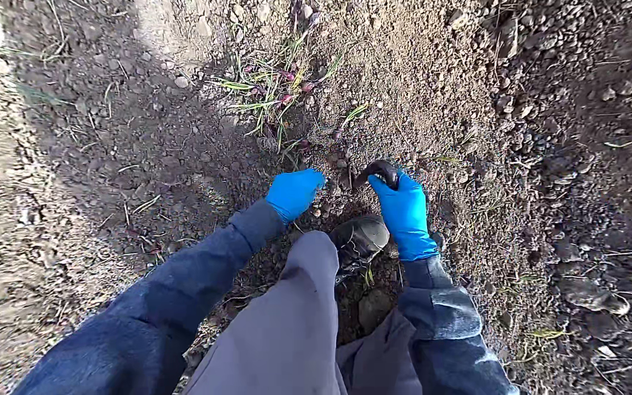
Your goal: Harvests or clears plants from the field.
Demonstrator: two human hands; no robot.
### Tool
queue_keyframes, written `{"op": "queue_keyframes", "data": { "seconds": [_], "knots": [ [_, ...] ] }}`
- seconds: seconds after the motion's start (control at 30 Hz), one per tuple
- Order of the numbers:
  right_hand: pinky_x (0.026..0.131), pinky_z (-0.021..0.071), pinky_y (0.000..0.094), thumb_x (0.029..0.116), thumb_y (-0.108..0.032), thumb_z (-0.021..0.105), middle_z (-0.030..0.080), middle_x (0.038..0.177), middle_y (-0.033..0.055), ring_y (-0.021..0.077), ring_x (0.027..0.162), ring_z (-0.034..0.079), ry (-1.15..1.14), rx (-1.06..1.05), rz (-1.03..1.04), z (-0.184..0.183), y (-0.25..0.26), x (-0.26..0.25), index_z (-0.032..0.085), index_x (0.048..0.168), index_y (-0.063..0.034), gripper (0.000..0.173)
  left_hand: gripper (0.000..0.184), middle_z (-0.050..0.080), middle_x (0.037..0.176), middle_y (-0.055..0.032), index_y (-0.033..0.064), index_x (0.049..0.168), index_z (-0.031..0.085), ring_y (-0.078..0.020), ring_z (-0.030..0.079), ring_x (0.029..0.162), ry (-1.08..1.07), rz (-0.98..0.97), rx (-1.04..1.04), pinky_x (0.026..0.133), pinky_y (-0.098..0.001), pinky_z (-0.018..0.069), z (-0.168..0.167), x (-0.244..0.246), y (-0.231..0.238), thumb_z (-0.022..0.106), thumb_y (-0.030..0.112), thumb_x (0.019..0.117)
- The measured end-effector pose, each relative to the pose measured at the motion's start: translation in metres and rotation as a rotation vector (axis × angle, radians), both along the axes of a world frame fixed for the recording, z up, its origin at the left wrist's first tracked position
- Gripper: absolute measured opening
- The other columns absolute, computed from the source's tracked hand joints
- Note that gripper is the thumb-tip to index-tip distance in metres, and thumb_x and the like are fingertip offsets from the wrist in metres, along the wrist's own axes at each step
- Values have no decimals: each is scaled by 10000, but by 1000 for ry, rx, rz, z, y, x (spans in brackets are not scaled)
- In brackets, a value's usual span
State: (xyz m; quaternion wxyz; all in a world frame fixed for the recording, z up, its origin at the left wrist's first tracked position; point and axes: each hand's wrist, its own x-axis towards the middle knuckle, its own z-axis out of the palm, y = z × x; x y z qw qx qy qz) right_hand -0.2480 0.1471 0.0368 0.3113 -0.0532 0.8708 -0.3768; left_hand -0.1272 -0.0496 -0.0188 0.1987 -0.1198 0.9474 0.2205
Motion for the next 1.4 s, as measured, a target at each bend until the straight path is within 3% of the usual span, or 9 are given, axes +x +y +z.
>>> {"op": "queue_keyframes", "data": {
  "seconds": [0.33, 0.43, 0.57, 0.67, 0.77, 0.9, 1.03, 1.27, 1.4],
  "knots": [
    [705, 591, 209, 944, -130, 751, 729, 943, -39, 14, 766, 676, 360, -444, -63, 132, 0, -18, 701, 1145, -81, 213, 226, 739, 940, -67, 191, 1097, 715, -274, 717, 912, -261, 328, 251, 825, -587, 566, 15, 45, -7, 699, 389, 990],
    [511, 467, 233, 980, -231, 721, 631, 769, -65, 34, 559, 537, 262, -322, -98, 94, -22, -16, 693, 1102, -163, 142, 142, 765, 1017, -26, 220, 1103, 763, -225, 726, 966, -99, 410, 255, 876, -568, 569, 31, 31, -16, 693, 272, 992],
    [731, 526, 498, 971, -318, 728, 701, 896, 83, 215, 788, 651, -67, -60, 47, -7, -28, 4, 727, 1130, -121, 253, 176, 757, 1096, -71, 190, 1114, 773, -300, 733, 1012, 98, 219, 49, 833, -599, 579, 43, -31, -2, 678, 213, 967],
    [607, 506, 366, 958, -319, 750, 695, 829, 2, 119, 665, 612, 70, -99, 89, 51, -12, 7, 735, 1124, -172, 222, 202, 698, 1184, -131, 144, 1128, 750, -358, 714, 1003, -117, 30, 21, 790, -609, 583, 7, -54, 30, 591, 163, 1004],
    [767, 603, 210, 947, -166, 759, 763, 1001, -51, 10, 857, 708, 377, -322, 7, 115, 3, 3, 739, 1156, -128, 214, 256, 628, 1324, -142, 118, 1222, 720, -332, 689, 1106, -130, 13, 91, 857, -561, 595, -9, -53, 35, 573, 202, 1030],
    [765, 592, 353, 967, -237, 738, 753, 961, -5, 90, 839, 706, 292, -159, 6, 59, 6, 4, 734, 1148, -142, 204, 548, 575, 1387, -189, 79, 1442, 585, -339, 616, 1234, 80, 148, 200, 1035, -498, 536, 13, -31, -6, 595, -80, 918],
    [726, 535, 612, 973, -334, 732, 737, 968, 117, 306, 858, 701, 23, 75, 290, 14, -7, -1, 718, 1223, -164, 302, 320, 724, 1210, -138, 82, 1373, 603, -280, 739, 1031, 88, 382, 208, 961, -515, 586, 26, 0, -47, 556, 97, 1057],
    [622, 573, 226, 968, -173, 735, 722, 895, -42, 27, 684, 649, 223, -450, 110, 107, -45, 2, 711, 1143, -120, 185, 174, 764, 984, -74, 167, 1066, 751, -303, 727, 955, -239, 566, 127, 862, -644, 548, 30, 83, -52, 734, 314, 973],
    [777, 562, 571, 982, -369, 704, 749, 955, 76, 262, 876, 716, -8, -26, 313, 4, -77, 46, 738, 1186, -182, 279, 188, 753, 1117, -69, 178, 1137, 748, -292, 726, 1052, -74, 491, 13, 877, -616, 571, 51, 48, -35, 630, 234, 1002]
  ]
}}
